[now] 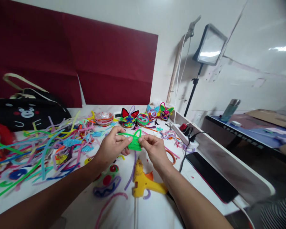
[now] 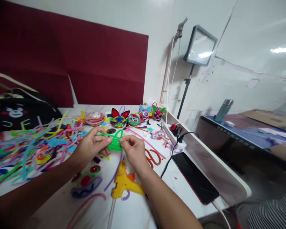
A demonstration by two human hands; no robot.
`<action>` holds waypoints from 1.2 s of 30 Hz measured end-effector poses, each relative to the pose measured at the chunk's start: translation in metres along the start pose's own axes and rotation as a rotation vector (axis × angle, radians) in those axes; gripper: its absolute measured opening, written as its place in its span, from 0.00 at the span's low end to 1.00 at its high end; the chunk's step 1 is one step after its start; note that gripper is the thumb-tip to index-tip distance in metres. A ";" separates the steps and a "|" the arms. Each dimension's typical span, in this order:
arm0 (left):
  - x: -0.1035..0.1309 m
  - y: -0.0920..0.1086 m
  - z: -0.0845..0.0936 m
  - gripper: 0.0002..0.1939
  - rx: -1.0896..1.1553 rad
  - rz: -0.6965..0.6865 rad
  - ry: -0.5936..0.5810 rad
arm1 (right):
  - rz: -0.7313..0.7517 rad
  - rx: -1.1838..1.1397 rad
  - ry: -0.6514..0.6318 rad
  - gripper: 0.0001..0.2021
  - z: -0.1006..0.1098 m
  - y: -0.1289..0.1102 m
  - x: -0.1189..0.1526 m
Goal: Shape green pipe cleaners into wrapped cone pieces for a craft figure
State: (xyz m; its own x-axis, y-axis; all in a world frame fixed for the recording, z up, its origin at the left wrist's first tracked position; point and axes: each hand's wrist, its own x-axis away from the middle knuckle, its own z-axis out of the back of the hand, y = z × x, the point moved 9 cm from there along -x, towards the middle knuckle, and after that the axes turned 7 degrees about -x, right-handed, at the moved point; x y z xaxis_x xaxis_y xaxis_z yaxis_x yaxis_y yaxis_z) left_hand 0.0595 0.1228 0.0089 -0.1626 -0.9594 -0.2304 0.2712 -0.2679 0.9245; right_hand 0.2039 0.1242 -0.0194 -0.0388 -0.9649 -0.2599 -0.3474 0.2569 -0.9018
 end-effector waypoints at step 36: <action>0.008 -0.026 -0.017 0.09 0.585 0.160 -0.018 | -0.017 0.061 -0.028 0.06 -0.011 -0.001 0.010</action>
State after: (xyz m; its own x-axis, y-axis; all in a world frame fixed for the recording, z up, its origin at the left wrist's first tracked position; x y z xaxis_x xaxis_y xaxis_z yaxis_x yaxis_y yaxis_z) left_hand 0.0676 0.1202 -0.0221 -0.1806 -0.9807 -0.0744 -0.2721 -0.0228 0.9620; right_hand 0.1940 0.1139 -0.0170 -0.0066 -0.9674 -0.2533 -0.2903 0.2442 -0.9252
